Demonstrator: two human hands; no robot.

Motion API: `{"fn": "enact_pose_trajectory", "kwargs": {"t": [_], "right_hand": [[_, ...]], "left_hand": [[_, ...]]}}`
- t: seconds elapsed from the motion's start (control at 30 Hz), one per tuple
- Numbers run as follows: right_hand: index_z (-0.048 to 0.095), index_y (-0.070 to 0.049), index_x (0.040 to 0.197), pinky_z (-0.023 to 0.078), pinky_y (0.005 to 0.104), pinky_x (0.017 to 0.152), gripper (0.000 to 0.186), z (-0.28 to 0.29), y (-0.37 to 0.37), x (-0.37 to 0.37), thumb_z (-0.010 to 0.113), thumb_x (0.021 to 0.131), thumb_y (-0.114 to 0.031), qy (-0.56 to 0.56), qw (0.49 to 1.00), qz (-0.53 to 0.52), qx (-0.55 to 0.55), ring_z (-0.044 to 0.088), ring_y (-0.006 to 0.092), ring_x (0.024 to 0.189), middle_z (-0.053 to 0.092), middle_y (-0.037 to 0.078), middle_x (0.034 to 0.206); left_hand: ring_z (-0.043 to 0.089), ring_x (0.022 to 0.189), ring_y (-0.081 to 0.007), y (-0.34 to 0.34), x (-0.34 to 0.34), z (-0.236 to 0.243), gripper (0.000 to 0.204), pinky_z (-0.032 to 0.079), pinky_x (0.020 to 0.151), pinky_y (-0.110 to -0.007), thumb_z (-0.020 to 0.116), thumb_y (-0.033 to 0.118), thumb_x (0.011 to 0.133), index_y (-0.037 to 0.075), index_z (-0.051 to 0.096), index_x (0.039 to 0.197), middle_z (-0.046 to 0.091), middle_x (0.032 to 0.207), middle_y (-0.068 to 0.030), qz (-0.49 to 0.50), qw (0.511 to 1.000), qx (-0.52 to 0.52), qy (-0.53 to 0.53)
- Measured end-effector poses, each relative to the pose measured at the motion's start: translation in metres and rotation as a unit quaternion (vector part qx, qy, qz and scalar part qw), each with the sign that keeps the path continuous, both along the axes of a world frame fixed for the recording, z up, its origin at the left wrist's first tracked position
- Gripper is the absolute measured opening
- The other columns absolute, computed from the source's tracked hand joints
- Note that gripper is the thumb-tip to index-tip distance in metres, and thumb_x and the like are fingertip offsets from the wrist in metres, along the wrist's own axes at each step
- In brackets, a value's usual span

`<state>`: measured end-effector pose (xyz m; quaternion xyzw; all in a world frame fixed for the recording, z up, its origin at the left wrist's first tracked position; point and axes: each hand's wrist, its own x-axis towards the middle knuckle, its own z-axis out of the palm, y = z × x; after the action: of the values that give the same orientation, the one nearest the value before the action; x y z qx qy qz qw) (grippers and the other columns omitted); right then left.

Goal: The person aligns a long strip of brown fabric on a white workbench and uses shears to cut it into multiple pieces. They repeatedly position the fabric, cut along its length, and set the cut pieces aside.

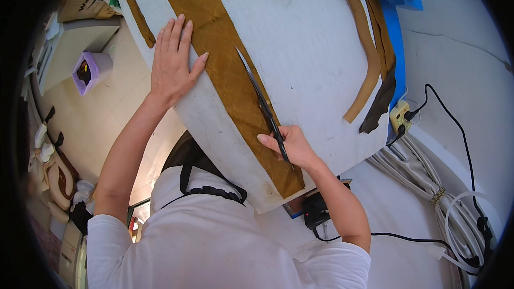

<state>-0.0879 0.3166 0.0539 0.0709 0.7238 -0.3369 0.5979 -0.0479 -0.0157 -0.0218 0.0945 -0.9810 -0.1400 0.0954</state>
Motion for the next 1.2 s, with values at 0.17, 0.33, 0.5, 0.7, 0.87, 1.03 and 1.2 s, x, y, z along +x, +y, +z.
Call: {"fn": "enact_pose_trajectory", "kwargs": {"t": [0.17,0.33,0.5,0.7,0.87,1.03,1.2], "right_hand": [[0.059,-0.006,0.069,0.041,0.0256,0.046,0.05,-0.001,0.002,-0.001,0.084,0.085,-0.046,-0.026,0.999,-0.033,-0.018,0.049,0.0082,0.048,0.051,-0.002,0.057],[0.06,-0.006,0.071,0.041,0.0249,0.049,0.051,0.004,-0.026,-0.015,0.083,0.086,-0.049,0.012,1.0,-0.008,0.006,0.051,0.0078,0.052,0.053,-0.001,0.06],[0.059,-0.007,0.068,0.041,0.0257,0.046,0.051,0.0,-0.032,-0.016,0.085,0.084,-0.047,0.02,1.0,-0.015,0.007,0.049,0.0079,0.049,0.051,-0.002,0.057],[0.059,-0.006,0.067,0.042,0.0251,0.046,0.052,0.0,-0.032,-0.021,0.085,0.085,-0.048,0.003,1.0,-0.02,-0.001,0.05,0.0074,0.05,0.051,-0.002,0.058],[0.06,-0.006,0.068,0.042,0.0257,0.046,0.052,0.007,-0.059,-0.035,0.084,0.085,-0.049,0.02,1.0,-0.011,0.002,0.049,0.0079,0.05,0.05,-0.002,0.056],[0.06,-0.006,0.068,0.042,0.0264,0.047,0.052,0.001,-0.063,-0.035,0.084,0.085,-0.048,0.03,1.0,-0.004,0.007,0.05,0.0084,0.049,0.05,-0.002,0.056],[0.06,-0.006,0.068,0.042,0.026,0.047,0.052,0.0,-0.059,-0.036,0.083,0.086,-0.049,0.016,1.0,-0.005,0.006,0.051,0.0085,0.049,0.052,-0.001,0.057]], "left_hand": [[0.028,0.152,-0.0363,0.002,0.0,0.003,0.072,0.021,0.126,-0.05,0.061,0.04,0.097,0.0,0.04,0.153,0.033,0.163,-0.0184,0.006,1.0,0.012,-0.017],[0.028,0.152,-0.036,0.0,-0.001,0.004,0.073,0.021,0.126,-0.05,0.062,0.041,0.097,-0.001,0.041,0.152,0.034,0.162,-0.019,0.006,1.0,0.014,-0.025],[0.029,0.152,-0.0368,-0.001,-0.002,0.005,0.074,0.021,0.125,-0.051,0.063,0.042,0.096,-0.002,0.042,0.151,0.036,0.161,-0.0202,0.003,0.999,0.022,-0.024],[0.027,0.153,-0.0364,-0.002,-0.001,0.006,0.074,0.021,0.126,-0.05,0.064,0.039,0.095,-0.001,0.04,0.153,0.032,0.164,-0.0185,0.007,0.998,0.048,-0.039],[0.027,0.153,-0.0368,-0.002,-0.002,0.006,0.074,0.02,0.126,-0.051,0.064,0.038,0.095,-0.001,0.04,0.152,0.032,0.163,-0.0192,0.005,0.998,0.051,-0.032],[0.027,0.153,-0.0377,-0.004,-0.002,0.005,0.075,0.02,0.125,-0.051,0.065,0.038,0.094,-0.002,0.04,0.152,0.032,0.163,-0.0201,0.001,0.998,0.059,-0.034],[0.027,0.153,-0.038,-0.003,-0.002,0.007,0.076,0.02,0.125,-0.052,0.065,0.039,0.094,-0.002,0.039,0.153,0.032,0.163,-0.0204,0.002,0.997,0.069,-0.045]]}}
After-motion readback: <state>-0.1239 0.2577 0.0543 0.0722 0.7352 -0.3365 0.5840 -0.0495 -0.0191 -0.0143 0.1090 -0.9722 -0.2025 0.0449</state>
